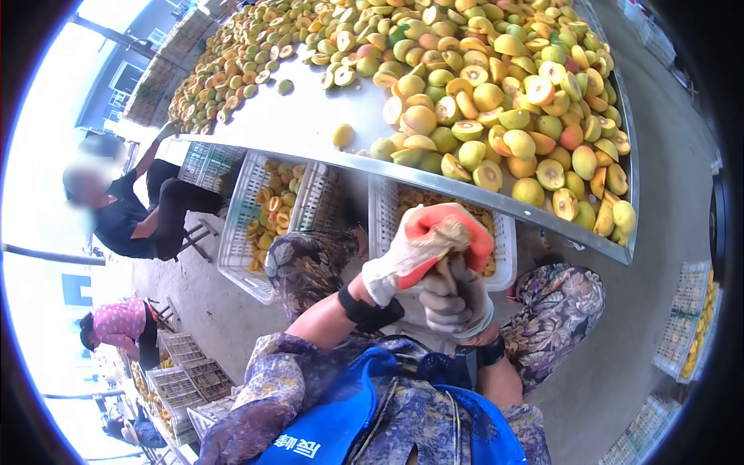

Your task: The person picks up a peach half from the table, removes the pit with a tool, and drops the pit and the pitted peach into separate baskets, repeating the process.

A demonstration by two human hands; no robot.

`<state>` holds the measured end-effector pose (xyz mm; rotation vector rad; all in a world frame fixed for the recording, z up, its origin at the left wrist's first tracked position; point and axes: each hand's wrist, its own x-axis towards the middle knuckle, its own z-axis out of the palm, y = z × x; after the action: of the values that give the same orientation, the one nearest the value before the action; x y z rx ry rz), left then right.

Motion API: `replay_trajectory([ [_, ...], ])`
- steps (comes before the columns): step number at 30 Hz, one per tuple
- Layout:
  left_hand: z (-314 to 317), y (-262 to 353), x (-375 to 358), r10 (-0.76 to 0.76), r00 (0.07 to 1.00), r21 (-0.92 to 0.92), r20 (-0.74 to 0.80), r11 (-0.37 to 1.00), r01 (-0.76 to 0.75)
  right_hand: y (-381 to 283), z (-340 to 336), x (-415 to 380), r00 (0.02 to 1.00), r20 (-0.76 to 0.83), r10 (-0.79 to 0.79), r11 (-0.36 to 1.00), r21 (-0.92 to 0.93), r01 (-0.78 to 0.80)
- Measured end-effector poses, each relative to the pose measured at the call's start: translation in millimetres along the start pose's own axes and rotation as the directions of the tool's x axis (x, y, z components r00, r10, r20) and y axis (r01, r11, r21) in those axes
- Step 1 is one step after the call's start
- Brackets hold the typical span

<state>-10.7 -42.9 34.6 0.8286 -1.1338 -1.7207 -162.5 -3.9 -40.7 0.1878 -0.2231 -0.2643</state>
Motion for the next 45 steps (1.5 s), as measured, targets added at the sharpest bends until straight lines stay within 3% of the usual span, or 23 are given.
replay_trajectory([
  [3,12.8,5.5,0.8,-0.079,0.993,-0.173,-0.082,0.983,0.064,-2.4,-0.3,1.2,0.999,0.014,-0.041,0.999,-0.007,0.041],
  [6,5.7,-2.0,1.1,-0.029,0.969,0.061,-0.244,0.997,0.046,-1.9,5.1,3.0,0.98,-0.15,-0.127,0.972,-0.217,0.092],
  [8,-4.5,2.4,-8.1,0.141,0.973,0.306,-0.18,0.948,-0.081,5.0,17.2,3.9,0.914,-0.331,-0.233,0.902,-0.424,0.076],
  [10,-15.7,3.3,-13.5,0.189,0.98,0.336,-0.063,0.929,-0.157,6.3,7.6,9.3,0.975,-0.203,-0.089,0.969,-0.245,0.038],
  [11,-13.8,2.2,-16.7,0.008,0.988,0.162,-0.154,0.987,0.017,6.7,1.9,11.8,0.991,-0.128,-0.025,0.988,-0.155,0.005],
  [14,-19.0,2.3,-15.0,-0.062,0.944,-0.502,-0.324,0.857,-0.116,11.5,-7.5,18.3,0.991,0.11,-0.08,0.988,-0.121,0.093],
  [15,-31.5,3.7,-11.2,-0.1,0.812,-0.424,-0.575,0.886,-0.191,6.6,-6.9,22.9,0.977,0.206,-0.053,0.982,-0.167,0.088],
  [16,-51.9,-3.8,-15.7,0.149,0.773,-0.327,-0.617,0.845,-0.424,7.5,-9.4,23.5,0.978,0.168,-0.126,0.989,-0.055,0.137],
  [18,-106.8,37.9,-45.8,0.199,0.749,-0.097,-0.633,0.939,-0.331,6.5,-22.8,25.8,0.957,0.076,-0.28,0.951,0.16,0.266],
  [19,-143.8,60.1,-51.7,0.476,0.623,0.287,-0.621,0.878,-0.384,2.1,-34.1,28.2,0.953,0.026,-0.302,0.897,0.345,0.275],
  [20,-141.2,99.7,-63.7,0.557,0.631,0.731,-0.54,0.682,0.024,0.1,-48.8,28.8,0.936,-0.155,-0.316,0.846,0.4,0.352],
  [21,-157.9,117.2,-73.5,0.593,0.609,0.85,-0.527,0.355,0.389,1.8,-64.5,26.1,0.891,-0.33,-0.311,0.788,0.435,0.436],
  [22,-177.7,124.2,-79.7,0.745,0.646,0.663,-0.168,-0.4,0.633,3.2,-73.2,23.5,0.821,-0.494,-0.287,0.723,0.45,0.524],
  [24,-215.0,131.7,-76.3,0.647,0.722,0.642,-0.246,-0.45,0.621,2.9,-66.1,26.0,0.861,-0.433,-0.268,0.759,0.456,0.465],
  [27,-202.4,116.0,-10.7,0.477,0.734,0.847,-0.484,0.043,0.53,2.2,-55.7,29.4,0.911,-0.264,-0.317,0.848,0.351,0.397],
  [30,-253.7,55.6,50.7,0.343,0.827,0.895,-0.445,0.177,0.409,-4.4,-22.6,29.9,0.919,-0.149,-0.364,0.923,0.074,0.378],
  [32,-290.5,34.9,67.2,0.241,0.824,0.833,-0.513,0.371,0.411,-4.3,-35.0,32.3,0.743,-0.521,-0.42,0.906,-0.197,0.374],
  [34,-308.8,33.0,88.2,0.135,0.828,0.742,-0.544,0.539,0.4,2.8,-34.2,28.1,0.751,-0.507,-0.423,0.906,-0.222,0.361],
  [36,-313.8,45.8,81.2,0.015,0.908,0.41,-0.42,0.895,0.175,-1.4,-19.4,33.9,0.685,-0.561,-0.464,0.874,-0.416,0.251],
  [38,-244.1,80.3,59.4,0.117,0.928,0.217,-0.354,0.975,-0.04,5.4,-13.1,30.7,0.684,-0.549,-0.48,0.858,-0.458,0.234],
  [41,-201.9,86.3,36.6,0.038,0.973,-0.163,-0.228,0.984,-0.077,4.6,-7.2,30.4,0.777,-0.413,-0.475,0.866,-0.378,0.328],
  [44,-164.4,62.2,16.0,0.048,0.974,-0.286,-0.219,0.952,-0.112,-3.4,-18.6,24.9,0.753,-0.483,-0.447,0.89,-0.155,0.429],
  [45,-152.3,51.0,11.7,0.056,0.977,-0.373,-0.205,0.919,-0.131,-9.7,-48.9,19.9,0.864,-0.372,-0.338,0.904,0.129,0.409],
])
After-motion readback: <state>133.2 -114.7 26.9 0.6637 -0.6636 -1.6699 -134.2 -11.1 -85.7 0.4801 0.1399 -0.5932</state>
